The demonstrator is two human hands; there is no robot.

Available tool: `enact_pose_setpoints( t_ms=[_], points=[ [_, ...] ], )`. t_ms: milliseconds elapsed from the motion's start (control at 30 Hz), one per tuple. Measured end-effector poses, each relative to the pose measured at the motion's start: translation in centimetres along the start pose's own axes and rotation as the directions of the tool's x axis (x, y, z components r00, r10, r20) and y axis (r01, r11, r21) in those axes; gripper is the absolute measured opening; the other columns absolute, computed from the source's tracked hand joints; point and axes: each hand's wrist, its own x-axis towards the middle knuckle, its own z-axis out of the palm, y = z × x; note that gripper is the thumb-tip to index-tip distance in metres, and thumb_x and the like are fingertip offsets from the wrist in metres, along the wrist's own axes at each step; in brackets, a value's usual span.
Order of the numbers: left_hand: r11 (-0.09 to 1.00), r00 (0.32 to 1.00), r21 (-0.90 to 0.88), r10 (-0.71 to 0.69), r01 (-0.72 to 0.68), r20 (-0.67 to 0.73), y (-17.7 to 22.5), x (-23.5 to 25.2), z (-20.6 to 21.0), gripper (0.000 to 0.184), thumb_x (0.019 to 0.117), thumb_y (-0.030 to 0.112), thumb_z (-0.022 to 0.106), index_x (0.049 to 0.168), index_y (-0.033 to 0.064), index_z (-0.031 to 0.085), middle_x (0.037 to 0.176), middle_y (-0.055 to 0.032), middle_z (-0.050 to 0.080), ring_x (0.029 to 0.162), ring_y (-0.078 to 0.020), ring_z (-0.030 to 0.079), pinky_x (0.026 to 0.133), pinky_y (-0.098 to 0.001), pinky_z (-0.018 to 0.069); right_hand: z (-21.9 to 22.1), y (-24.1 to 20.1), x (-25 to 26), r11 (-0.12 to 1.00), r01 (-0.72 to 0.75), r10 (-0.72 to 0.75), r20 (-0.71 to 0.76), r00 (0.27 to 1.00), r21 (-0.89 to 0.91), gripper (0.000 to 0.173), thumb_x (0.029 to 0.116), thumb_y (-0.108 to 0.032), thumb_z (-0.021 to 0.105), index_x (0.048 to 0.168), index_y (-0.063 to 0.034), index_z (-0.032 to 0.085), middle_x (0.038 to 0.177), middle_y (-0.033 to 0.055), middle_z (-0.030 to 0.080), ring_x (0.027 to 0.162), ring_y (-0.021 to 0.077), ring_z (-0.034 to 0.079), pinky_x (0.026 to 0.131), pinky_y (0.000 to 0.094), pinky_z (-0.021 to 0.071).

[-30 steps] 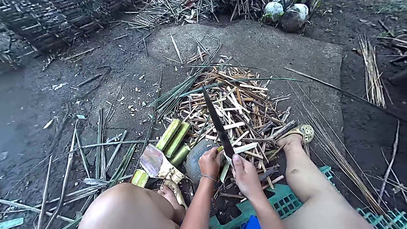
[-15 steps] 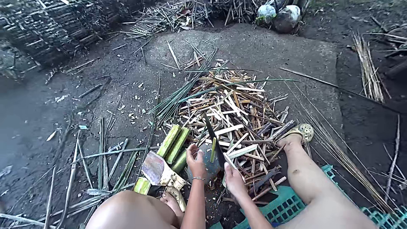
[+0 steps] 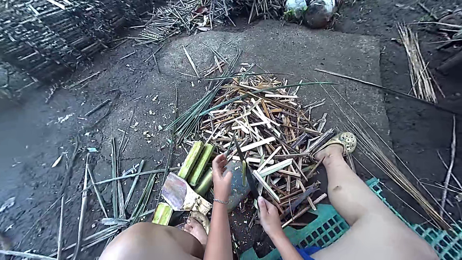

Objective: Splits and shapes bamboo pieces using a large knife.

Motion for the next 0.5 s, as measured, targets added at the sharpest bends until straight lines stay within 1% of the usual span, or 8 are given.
enact_pose_setpoints(
  t_ms=[67,133,167,233,267,367,433,500],
  points=[
    [0.966,0.945,0.232,-0.18,0.116,0.273,-0.4,-0.1,-0.5,0.075,0.0755,-0.001,0.062,0.148,-0.0022,0.043,0.148,-0.0211,0.05,0.132,-0.0333,0.052,0.102,-0.0491,0.0484,0.3,0.1,-0.4,0.987,-0.01,0.009,0.007,1.0,0.162,0.05,0.1087,-0.037,0.033,0.082,-0.0037,0.06,0.055,-0.0045,0.042,0.046,0.0077,0.042,0.049,0.0287,0.0419],
    [0.897,0.829,0.425,-0.329,0.124,0.452,-0.8,-0.2,0.2,0.071,0.0827,0.001,0.07,0.149,0.0029,0.047,0.148,-0.0193,0.053,0.135,-0.0343,0.051,0.112,-0.0514,0.0427,0.1,-0.4,-0.5,0.952,0.032,-0.035,0.004,0.999,0.303,0.046,0.1069,-0.037,0.03,0.077,-0.0115,0.054,0.051,-0.0099,0.042,0.042,0.0021,0.041,0.044,0.021,0.0399],
    [0.865,0.795,0.49,-0.37,0.106,0.481,-1.0,-0.4,0.7,0.06,0.0894,0.009,0.072,0.146,0.0049,0.053,0.142,-0.0183,0.058,0.132,-0.0327,0.055,0.113,-0.0515,0.0427,-0.2,-0.8,-0.6,0.937,0.053,-0.061,0.012,0.998,0.345,0.045,0.1064,-0.039,0.03,0.076,-0.0137,0.053,0.051,-0.0112,0.043,0.041,0.0005,0.041,0.043,0.019,0.0398],
    [0.833,0.816,0.55,-0.357,0.059,0.455,-0.9,-1.0,1.5,0.032,0.1013,0.016,0.061,0.13,0.003,0.064,0.121,-0.0179,0.069,0.115,-0.0307,0.065,0.104,-0.0516,0.0482,-1.1,-1.5,-0.9,0.926,0.048,-0.07,0.044,0.997,0.376,0.045,0.1066,-0.04,0.029,0.079,-0.0143,0.053,0.052,-0.012,0.043,0.041,-0.0005,0.041,0.042,0.0174,0.0395],
    [0.813,0.839,0.58,-0.343,0.041,0.421,-0.7,-1.0,1.7,0.028,0.104,0.016,0.055,0.126,0.0033,0.067,0.116,-0.0172,0.071,0.11,-0.0304,0.067,0.101,-0.0519,0.049,-1.5,-1.9,-1.1,0.924,0.023,-0.051,0.064,0.997,0.382,0.045,0.1069,-0.04,0.027,0.079,-0.0143,0.052,0.051,-0.0118,0.043,0.041,-0.0003,0.041,0.042,0.0173,0.0394],
    [0.772,0.902,0.636,-0.269,-0.008,0.337,-0.6,-0.5,1.4,0.03,0.1043,0.01,0.051,0.128,0.006,0.069,0.123,-0.015,0.071,0.115,-0.0297,0.067,0.104,-0.0506,0.0493,-2.3,-2.5,-1.9,0.928,-0.056,0.018,0.106,0.994,0.368,0.048,0.1083,-0.04,0.025,0.081,-0.0122,0.052,0.051,-0.0097,0.044,0.04,0.0006,0.042,0.041,0.017,0.0398],
    [0.757,0.903,0.653,-0.273,-0.01,0.331,-1.2,-0.2,1.0,0.03,0.1025,0.008,0.052,0.126,0.0077,0.071,0.124,-0.0136,0.071,0.115,-0.0284,0.068,0.103,-0.0492,0.0497,-2.4,-2.5,-2.5,0.943,-0.098,0.058,0.132,0.99,0.317,0.049,0.109,-0.04,0.025,0.081,-0.0116,0.052,0.052,-0.0086,0.044,0.04,0.0018,0.042,0.041,0.0185,0.0396],
    [0.767,0.883,0.641,-0.315,0.02,0.349,-1.7,-0.3,0.8,0.033,0.1009,0.009,0.057,0.132,0.0079,0.067,0.128,-0.0138,0.069,0.118,-0.0278,0.066,0.106,-0.0474,0.0487,-2.4,-2.5,-3.0,0.955,-0.101,0.07,0.116,0.991,0.28,0.048,0.1101,-0.036,0.026,0.08,-0.01,0.053,0.052,-0.0073,0.043,0.041,0.0032,0.041,0.042,0.0203,0.0392]
  ],
)
